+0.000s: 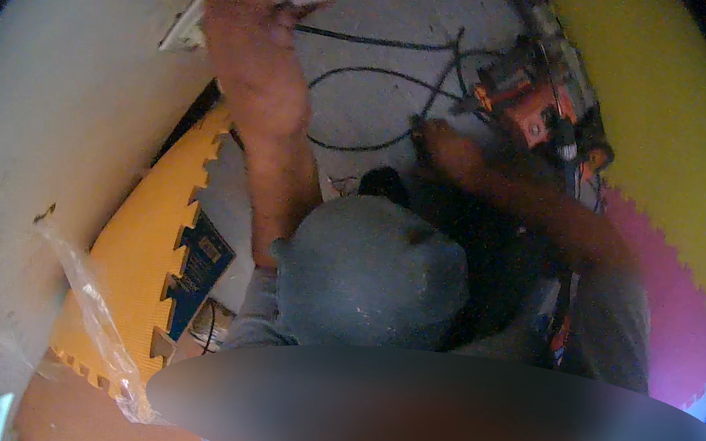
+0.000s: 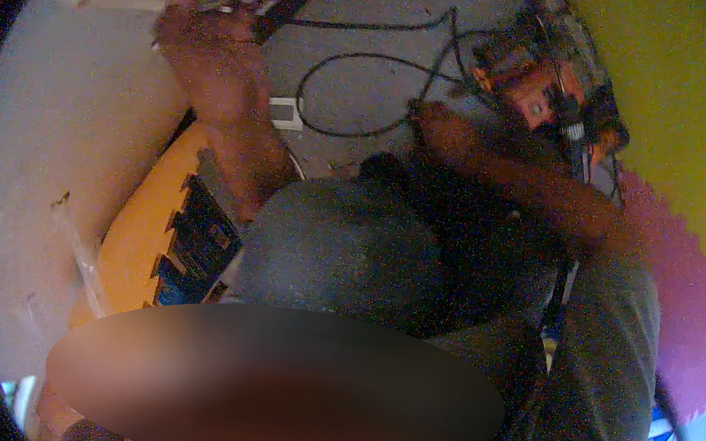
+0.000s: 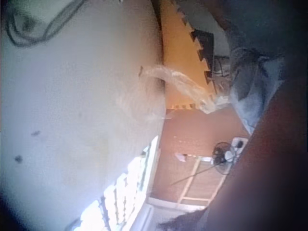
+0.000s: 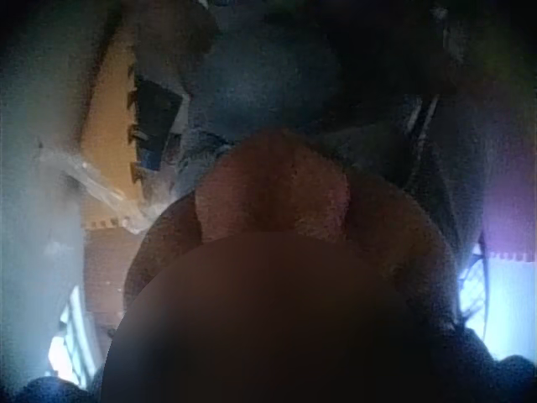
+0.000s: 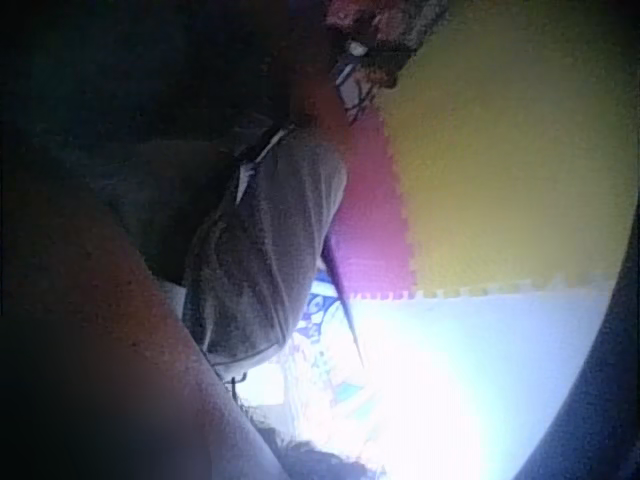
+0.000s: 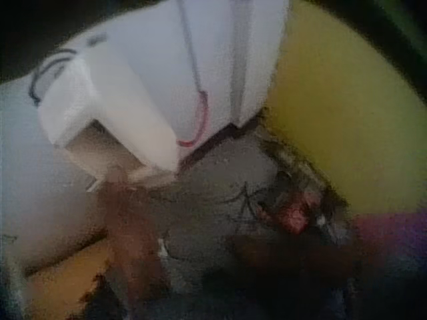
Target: The person installs a white electrical box on a wall. They connect red and black wires to terminals inside the box, use pliers to adjust connections, and secure the box with a power drill. The person then attaches a small white switch plate to the box.
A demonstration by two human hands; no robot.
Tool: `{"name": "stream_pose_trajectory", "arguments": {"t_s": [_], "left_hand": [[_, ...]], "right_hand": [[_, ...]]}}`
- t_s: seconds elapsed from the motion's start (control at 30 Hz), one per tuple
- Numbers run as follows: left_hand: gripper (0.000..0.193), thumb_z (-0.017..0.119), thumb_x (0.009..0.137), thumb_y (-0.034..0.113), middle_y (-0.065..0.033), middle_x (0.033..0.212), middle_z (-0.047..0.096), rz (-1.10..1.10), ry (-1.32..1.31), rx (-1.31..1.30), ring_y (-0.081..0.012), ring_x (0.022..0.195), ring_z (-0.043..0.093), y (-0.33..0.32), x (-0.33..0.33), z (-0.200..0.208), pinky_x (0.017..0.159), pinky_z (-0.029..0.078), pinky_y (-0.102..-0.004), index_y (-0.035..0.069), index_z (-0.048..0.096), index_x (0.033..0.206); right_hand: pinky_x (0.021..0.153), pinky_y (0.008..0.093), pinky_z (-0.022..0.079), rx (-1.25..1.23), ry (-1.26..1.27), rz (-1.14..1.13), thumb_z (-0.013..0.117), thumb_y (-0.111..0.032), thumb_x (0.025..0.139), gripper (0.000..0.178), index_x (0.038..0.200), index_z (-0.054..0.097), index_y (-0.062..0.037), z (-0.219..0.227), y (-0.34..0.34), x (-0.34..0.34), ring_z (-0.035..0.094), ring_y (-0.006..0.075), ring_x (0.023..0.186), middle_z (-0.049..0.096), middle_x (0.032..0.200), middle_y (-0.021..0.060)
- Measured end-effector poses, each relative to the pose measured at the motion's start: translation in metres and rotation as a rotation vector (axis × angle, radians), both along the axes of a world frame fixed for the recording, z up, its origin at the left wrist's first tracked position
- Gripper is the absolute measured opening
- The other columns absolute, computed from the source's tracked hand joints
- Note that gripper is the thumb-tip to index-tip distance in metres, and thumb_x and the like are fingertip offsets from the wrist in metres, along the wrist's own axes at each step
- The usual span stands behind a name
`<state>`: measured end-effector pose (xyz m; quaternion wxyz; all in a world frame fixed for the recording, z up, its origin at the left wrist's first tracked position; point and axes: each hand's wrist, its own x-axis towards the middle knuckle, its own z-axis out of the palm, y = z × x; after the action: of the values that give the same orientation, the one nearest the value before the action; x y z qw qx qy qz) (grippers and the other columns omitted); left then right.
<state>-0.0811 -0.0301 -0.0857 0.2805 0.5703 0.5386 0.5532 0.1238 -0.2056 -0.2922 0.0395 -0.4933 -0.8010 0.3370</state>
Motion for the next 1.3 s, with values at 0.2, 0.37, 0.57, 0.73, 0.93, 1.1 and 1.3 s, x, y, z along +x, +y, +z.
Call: {"name": "stream_pose_trajectory", "arguments": {"t_s": [0.2,0.37,0.57,0.73,0.93,1.1,1.3], "left_hand": [[0.033,0.053,0.104,0.028,-0.0151,0.106,0.061,-0.081,-0.335,-0.200,-0.0240,0.100,0.062,-0.009,-0.006,0.008,0.087,0.050,-0.0356,-0.001,0.061,0.117],[0.039,0.049,0.103,0.037,-0.0169,0.104,0.059,-0.019,-0.281,-0.049,-0.0266,0.095,0.059,-0.005,0.002,0.001,0.082,0.046,-0.0388,0.000,0.059,0.112],[0.067,0.044,0.101,0.057,-0.0235,0.130,0.049,0.043,-0.134,-0.008,-0.0329,0.118,0.051,-0.018,-0.015,0.001,0.102,0.041,-0.0438,-0.001,0.046,0.134],[0.094,0.039,0.098,0.074,-0.0289,0.151,0.040,0.290,0.305,0.074,-0.0382,0.137,0.045,-0.021,-0.016,0.019,0.118,0.036,-0.0479,-0.002,0.035,0.153],[0.092,0.041,0.092,0.080,-0.0251,0.097,0.070,-0.394,-0.897,-0.171,-0.0393,0.061,0.070,-0.015,-0.027,0.081,0.048,0.061,-0.0478,0.005,0.043,0.146],[0.090,0.040,0.095,0.080,-0.0221,0.089,0.074,-0.396,-0.478,-0.413,-0.0269,0.062,0.073,-0.016,-0.047,0.133,0.047,0.060,-0.0370,0.000,0.061,0.127],[0.063,0.048,0.103,0.057,-0.0165,0.105,0.071,-0.798,-0.554,-0.349,-0.0242,0.085,0.073,-0.024,-0.025,0.173,0.071,0.064,-0.0376,0.000,0.060,0.126]], "right_hand": [[0.098,0.0503,0.053,-0.490,-0.095,-0.282,0.058,-0.016,0.099,0.044,0.141,0.054,-0.0016,0.038,0.008,0.008,0.064,0.0435,0.116,0.065,0.125,0.0278],[0.096,0.0400,0.052,-0.689,0.420,-0.529,0.068,-0.022,0.099,0.039,0.133,0.062,-0.0033,0.089,0.028,0.025,0.068,0.0282,0.106,0.070,0.119,0.0158],[0.091,0.0311,0.051,-0.435,0.885,-0.443,0.074,-0.033,0.099,0.043,0.129,0.065,-0.0039,0.165,0.080,0.020,0.063,0.0117,0.097,0.072,0.103,0.0013],[0.083,0.0325,0.051,-0.123,0.926,-0.397,0.072,-0.034,0.100,0.039,0.124,0.067,-0.0041,0.175,0.106,-0.013,0.062,0.0113,0.089,0.070,0.094,0.0034],[0.073,0.0336,0.051,0.035,0.780,-0.348,0.072,-0.034,0.099,0.037,0.123,0.068,-0.0057,0.194,0.087,-0.005,0.059,0.0116,0.079,0.067,0.085,0.0045],[0.070,0.0307,0.050,0.029,0.772,-0.385,0.070,-0.033,0.101,0.036,0.124,0.068,-0.0052,0.251,0.075,0.005,0.059,0.0102,0.076,0.067,0.083,0.0028],[0.074,0.0344,0.055,-0.110,1.176,-0.679,0.066,-0.032,0.103,0.035,0.122,0.068,-0.0028,0.315,0.059,-0.031,0.067,0.0126,0.082,0.070,0.088,0.0056]]}}
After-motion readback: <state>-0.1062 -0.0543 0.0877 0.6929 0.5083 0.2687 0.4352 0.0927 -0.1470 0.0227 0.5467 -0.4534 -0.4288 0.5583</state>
